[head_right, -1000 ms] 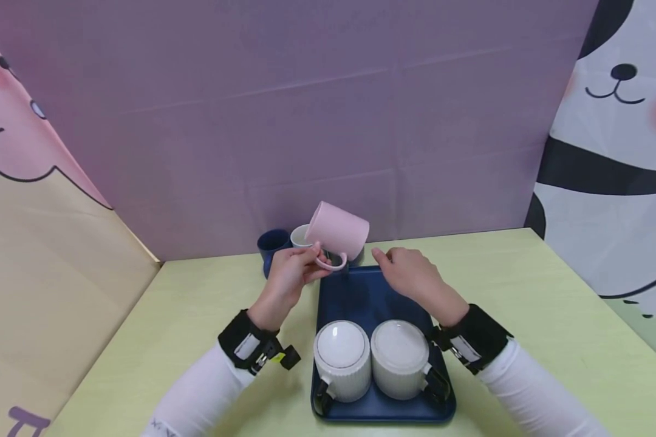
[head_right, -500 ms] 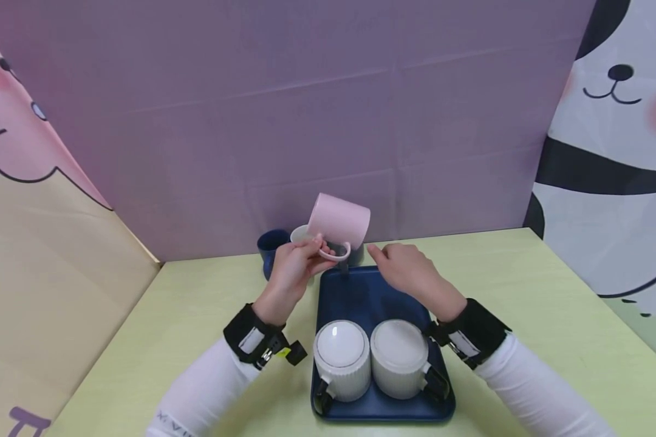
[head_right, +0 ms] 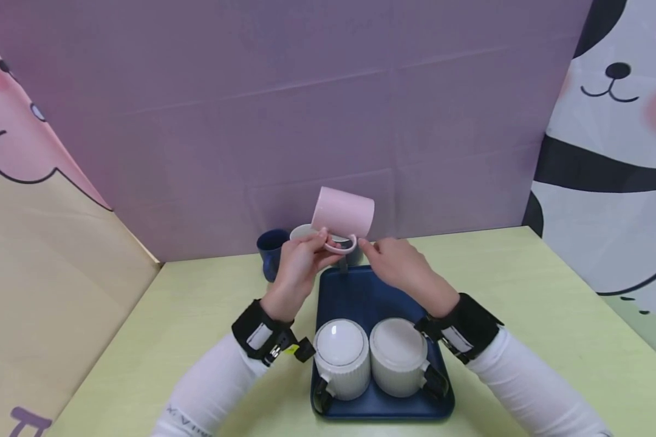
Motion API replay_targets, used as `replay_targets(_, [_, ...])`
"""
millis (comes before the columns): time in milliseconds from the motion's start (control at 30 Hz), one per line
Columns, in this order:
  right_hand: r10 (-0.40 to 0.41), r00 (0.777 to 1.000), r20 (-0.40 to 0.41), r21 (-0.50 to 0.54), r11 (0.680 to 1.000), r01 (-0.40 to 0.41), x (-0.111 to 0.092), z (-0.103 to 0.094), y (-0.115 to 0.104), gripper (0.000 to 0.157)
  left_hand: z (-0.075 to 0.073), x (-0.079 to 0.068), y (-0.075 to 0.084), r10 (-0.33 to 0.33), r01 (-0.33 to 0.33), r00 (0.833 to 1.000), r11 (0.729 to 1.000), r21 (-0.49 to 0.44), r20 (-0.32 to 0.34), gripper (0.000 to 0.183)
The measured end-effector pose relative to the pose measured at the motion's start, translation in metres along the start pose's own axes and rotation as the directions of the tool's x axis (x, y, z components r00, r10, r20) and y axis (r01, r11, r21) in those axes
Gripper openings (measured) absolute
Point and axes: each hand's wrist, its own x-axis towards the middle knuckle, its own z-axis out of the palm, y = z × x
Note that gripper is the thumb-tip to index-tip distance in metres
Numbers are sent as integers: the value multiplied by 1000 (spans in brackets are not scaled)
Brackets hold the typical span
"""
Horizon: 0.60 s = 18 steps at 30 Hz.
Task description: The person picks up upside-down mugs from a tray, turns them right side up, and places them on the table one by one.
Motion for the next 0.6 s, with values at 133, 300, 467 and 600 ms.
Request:
replay_targets(133, [-60, 997, -48, 39, 997, 62, 1, 2, -2, 46, 4, -1, -1, 4, -4, 1000, 1000, -26, -3, 24])
replay_targets(300, [-55, 998, -43, 72, 996, 58, 3, 3, -5, 43, 8, -1, -2, 4, -4, 1000, 999, -44, -3, 24])
replay_targets(467, [10, 1000, 8, 49, 999, -10, 3, 2, -8, 51, 11, -1, -2, 5, -6, 1000, 998, -59, -22, 25])
replay_targets(600, [6, 1000, 12, 62, 998, -7, 4, 2, -9, 55, 13, -2, -2, 7, -10, 999, 997, -83, -41, 25])
